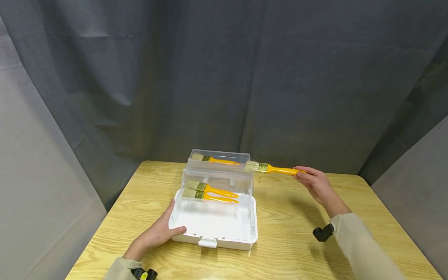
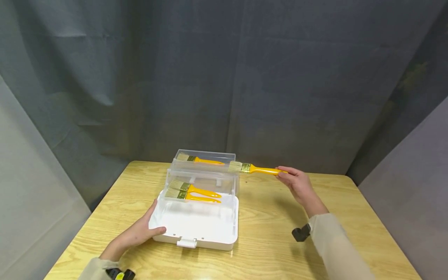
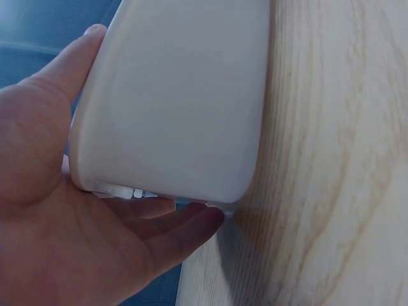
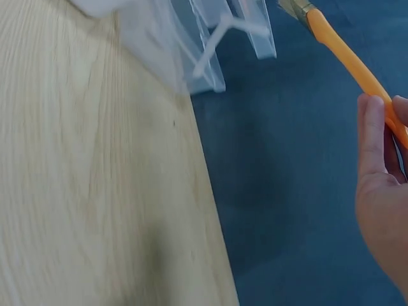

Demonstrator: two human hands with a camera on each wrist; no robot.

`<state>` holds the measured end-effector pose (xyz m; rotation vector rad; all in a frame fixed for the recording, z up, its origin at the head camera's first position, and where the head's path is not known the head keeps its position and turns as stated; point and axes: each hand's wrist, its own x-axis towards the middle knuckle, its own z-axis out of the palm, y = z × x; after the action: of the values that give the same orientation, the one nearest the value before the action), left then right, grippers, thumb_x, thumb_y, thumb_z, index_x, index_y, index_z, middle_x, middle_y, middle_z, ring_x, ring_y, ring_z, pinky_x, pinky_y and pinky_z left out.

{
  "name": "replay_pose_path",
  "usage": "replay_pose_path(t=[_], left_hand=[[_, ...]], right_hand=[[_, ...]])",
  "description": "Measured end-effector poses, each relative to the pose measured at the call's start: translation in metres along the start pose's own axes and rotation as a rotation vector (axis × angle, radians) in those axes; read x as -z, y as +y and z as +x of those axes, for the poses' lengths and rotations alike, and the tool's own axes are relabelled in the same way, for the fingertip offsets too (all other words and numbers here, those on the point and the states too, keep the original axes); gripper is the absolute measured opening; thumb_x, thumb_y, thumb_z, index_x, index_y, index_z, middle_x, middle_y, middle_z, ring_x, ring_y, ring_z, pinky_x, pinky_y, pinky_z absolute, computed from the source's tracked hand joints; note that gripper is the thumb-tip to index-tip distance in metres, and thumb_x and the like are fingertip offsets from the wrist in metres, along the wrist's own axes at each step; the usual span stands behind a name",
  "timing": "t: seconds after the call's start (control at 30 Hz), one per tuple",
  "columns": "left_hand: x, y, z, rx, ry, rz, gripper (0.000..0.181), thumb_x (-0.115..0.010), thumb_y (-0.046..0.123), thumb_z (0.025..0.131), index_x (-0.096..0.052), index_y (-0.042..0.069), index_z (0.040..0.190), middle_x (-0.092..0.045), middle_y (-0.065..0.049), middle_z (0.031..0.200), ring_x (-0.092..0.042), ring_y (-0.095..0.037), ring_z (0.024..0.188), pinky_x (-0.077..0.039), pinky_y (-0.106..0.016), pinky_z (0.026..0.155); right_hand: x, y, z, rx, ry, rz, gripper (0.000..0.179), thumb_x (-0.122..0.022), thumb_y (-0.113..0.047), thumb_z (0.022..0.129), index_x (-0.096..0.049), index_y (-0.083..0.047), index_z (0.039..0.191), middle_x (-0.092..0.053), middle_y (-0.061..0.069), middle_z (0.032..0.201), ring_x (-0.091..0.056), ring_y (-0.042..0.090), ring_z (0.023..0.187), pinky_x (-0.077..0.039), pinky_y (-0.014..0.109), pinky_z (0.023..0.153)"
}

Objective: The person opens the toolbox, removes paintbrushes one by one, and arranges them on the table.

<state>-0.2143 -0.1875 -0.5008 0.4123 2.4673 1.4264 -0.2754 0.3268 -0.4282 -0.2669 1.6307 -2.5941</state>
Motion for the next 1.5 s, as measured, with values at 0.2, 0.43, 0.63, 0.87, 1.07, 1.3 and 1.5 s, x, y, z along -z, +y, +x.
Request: replay_pose_path(t=[0.2, 0.43, 0.63, 0.87, 1.07, 1.3, 1.5], left_hand=[[0.000, 0.002, -0.001, -0.014, -0.002, -0.015, 0.106, -0.072, 0.026, 0.085, 0.009, 0.008, 0.151, 0.003, -0.016, 0.157, -0.006, -0.034, 0.141, -0.010, -0.052, 0.111], [0.000, 0.001, -0.001, -0.007, -0.001, 0.007, 0.106, -0.072, 0.027, 0.085, 0.009, 0.004, 0.150, 0.004, -0.018, 0.156, -0.004, -0.034, 0.141, -0.009, -0.052, 0.111], [0.000, 0.001, -0.001, -0.032, -0.005, 0.001, 0.106, -0.072, 0.025, 0.085, 0.009, 0.004, 0.150, 0.004, -0.019, 0.156, -0.004, -0.035, 0.141, -0.009, -0.053, 0.110], [0.001, 0.002, -0.002, -0.048, -0.017, -0.014, 0.107, -0.072, 0.024, 0.085, 0.010, 0.002, 0.149, 0.006, -0.022, 0.155, -0.002, -0.037, 0.140, -0.008, -0.054, 0.110], [0.001, 0.000, -0.003, -0.032, -0.005, 0.004, 0.107, -0.072, 0.026, 0.085, 0.010, 0.002, 0.150, 0.005, -0.022, 0.155, -0.003, -0.038, 0.140, -0.009, -0.054, 0.110], [-0.001, 0.002, -0.004, 0.008, 0.014, 0.016, 0.106, -0.072, 0.029, 0.085, 0.008, 0.004, 0.150, 0.003, -0.019, 0.156, -0.004, -0.036, 0.141, -0.008, -0.053, 0.110], [-0.001, 0.004, -0.003, -0.008, 0.012, -0.004, 0.106, -0.073, 0.027, 0.084, 0.006, 0.003, 0.151, 0.003, -0.020, 0.156, -0.004, -0.037, 0.141, -0.009, -0.054, 0.110]], right_hand=[[0.029, -0.002, -0.011, -0.025, 0.040, 0.026, 0.031, -0.049, 0.011, 0.093, -0.073, -0.006, 0.104, -0.068, 0.005, 0.106, -0.067, 0.017, 0.096, -0.049, 0.026, 0.084], [0.053, 0.006, -0.021, -0.037, 0.080, 0.011, 0.030, -0.050, 0.013, 0.091, -0.066, 0.004, 0.114, -0.066, 0.005, 0.106, -0.066, 0.018, 0.097, -0.049, 0.027, 0.085], [0.067, 0.019, -0.025, -0.064, 0.130, -0.005, 0.030, -0.050, 0.013, 0.091, -0.074, -0.004, 0.101, -0.068, 0.004, 0.102, -0.067, 0.018, 0.094, -0.050, 0.028, 0.084], [0.075, 0.031, -0.028, -0.058, 0.152, -0.090, 0.031, -0.051, 0.012, 0.091, -0.074, -0.007, 0.100, -0.069, 0.001, 0.102, -0.067, 0.015, 0.092, -0.049, 0.030, 0.086], [0.077, 0.039, -0.030, -0.065, 0.192, -0.214, 0.025, -0.056, 0.007, 0.091, -0.068, 0.002, 0.112, -0.067, -0.003, 0.101, -0.067, 0.013, 0.091, -0.049, 0.030, 0.086], [0.068, 0.041, -0.032, -0.113, 0.250, -0.502, 0.035, -0.062, -0.002, 0.091, -0.056, 0.013, 0.122, -0.065, -0.004, 0.099, -0.067, 0.007, 0.085, -0.050, 0.033, 0.086], [0.059, 0.042, -0.034, -0.209, 0.226, -0.714, 0.050, -0.065, -0.009, 0.090, -0.047, 0.021, 0.125, -0.065, 0.010, 0.102, -0.067, 0.019, 0.090, -0.049, 0.042, 0.087]])
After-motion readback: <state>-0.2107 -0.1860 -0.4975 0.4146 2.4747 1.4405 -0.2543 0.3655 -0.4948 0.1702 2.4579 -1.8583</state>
